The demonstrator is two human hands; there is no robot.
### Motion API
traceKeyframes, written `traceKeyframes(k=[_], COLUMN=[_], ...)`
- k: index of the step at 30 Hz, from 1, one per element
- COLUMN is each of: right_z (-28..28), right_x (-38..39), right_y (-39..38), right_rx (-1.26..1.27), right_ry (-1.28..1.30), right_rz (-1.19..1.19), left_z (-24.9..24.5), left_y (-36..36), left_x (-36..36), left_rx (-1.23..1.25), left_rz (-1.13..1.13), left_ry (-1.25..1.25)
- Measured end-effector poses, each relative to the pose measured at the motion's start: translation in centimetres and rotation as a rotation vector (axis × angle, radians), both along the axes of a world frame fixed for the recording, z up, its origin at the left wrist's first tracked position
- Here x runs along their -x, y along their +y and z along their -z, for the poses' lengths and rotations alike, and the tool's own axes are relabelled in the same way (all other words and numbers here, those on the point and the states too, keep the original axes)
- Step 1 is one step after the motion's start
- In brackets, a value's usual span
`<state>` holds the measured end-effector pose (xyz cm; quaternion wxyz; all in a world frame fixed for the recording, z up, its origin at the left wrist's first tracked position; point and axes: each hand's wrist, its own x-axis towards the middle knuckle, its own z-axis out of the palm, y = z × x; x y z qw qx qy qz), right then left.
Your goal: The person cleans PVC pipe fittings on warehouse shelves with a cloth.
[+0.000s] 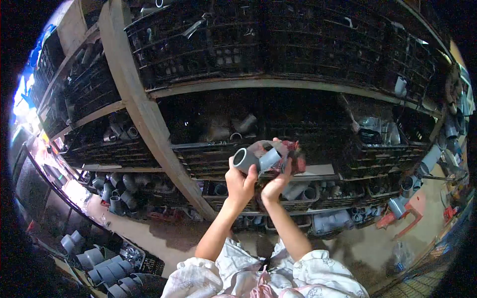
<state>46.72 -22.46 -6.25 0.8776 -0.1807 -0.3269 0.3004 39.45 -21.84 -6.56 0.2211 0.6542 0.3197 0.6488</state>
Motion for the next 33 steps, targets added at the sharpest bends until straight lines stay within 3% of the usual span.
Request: traceKeyframes(k=[2,4,5,6,8,11,14,15,16,18,19,20,22,23,25,26,27,29,31,33], right_z=[-1.4,-2.9,-2.5,-4.0,-0.9,-1.1,-2.7,-2.2,-2.2,-1.3,-1.1,-0.6,-0.7,-0.2,-0.2,-0.2,-0.3,0.6,0.5,-0.3], right_x=[-1.3,-2.8,-3.5,-3.9,-5.3,-5.9,-4.4,-3.3,-3.2,-2.1,-1.7,-1.9,-2.8,-3.0,-2.8,-2.6,-2.5,-3.3,-3.9,-3.7], right_y=[-0.5,-1.1,-0.4,-1.3,1.4,2.0,0.7,1.1,0.5,0.1,-0.1,0.2,0.0,0.3,0.6,0.1,0.6,1.3,2.4,2.0], right_rx=[-0.037,0.141,0.237,0.513,0.389,0.490,0.549,0.222,0.348,0.121,-0.036,-0.182,-0.354,-0.360,-0.295,-0.047,0.045,0.346,0.356,0.361], right_ry=[-0.189,-0.520,-0.657,-0.875,-1.128,-1.270,-1.163,-1.015,-0.947,-0.898,-0.949,-1.035,-1.133,-1.090,-0.943,-0.896,-0.799,-0.663,-0.744,-0.706], right_rz=[-0.029,0.068,0.060,0.016,0.010,-0.255,-0.050,0.108,0.040,0.264,0.416,0.505,0.580,0.549,0.413,0.305,0.180,-0.204,-0.270,-0.280], left_z=[-0.5,-2.2,-2.6,-2.9,-3.4,-3.6,-2.2,-2.1,-2.0,-1.7,-0.7,-0.3,-1.0,-0.7,-0.8,-1.1,-1.6,-2.2,-2.0,-0.8], left_y=[0.2,0.1,0.1,0.2,0.2,0.5,1.7,1.9,1.9,2.3,3.3,3.7,2.6,2.7,2.5,2.2,1.8,1.4,1.8,2.0], left_x=[0.8,2.2,2.7,3.0,3.5,4.0,3.5,3.3,2.9,2.4,2.7,2.8,2.3,2.7,3.0,2.9,2.8,3.4,3.3,3.3], left_rx=[0.011,0.086,-0.013,-0.113,-0.193,-0.243,-0.321,-0.149,0.022,0.361,0.350,0.703,0.897,0.908,0.637,0.496,0.347,0.034,-0.302,-0.198], left_rz=[-0.012,-0.065,-0.100,-0.134,-0.103,-0.047,-0.141,-0.046,0.050,0.241,0.351,0.459,0.558,0.540,0.431,0.347,0.325,0.117,0.019,0.118], left_ry=[0.029,0.225,0.344,0.464,0.568,0.665,0.522,0.372,0.220,-0.090,-0.150,-0.277,-0.413,-0.329,-0.219,-0.161,-0.133,0.252,0.420,0.445])
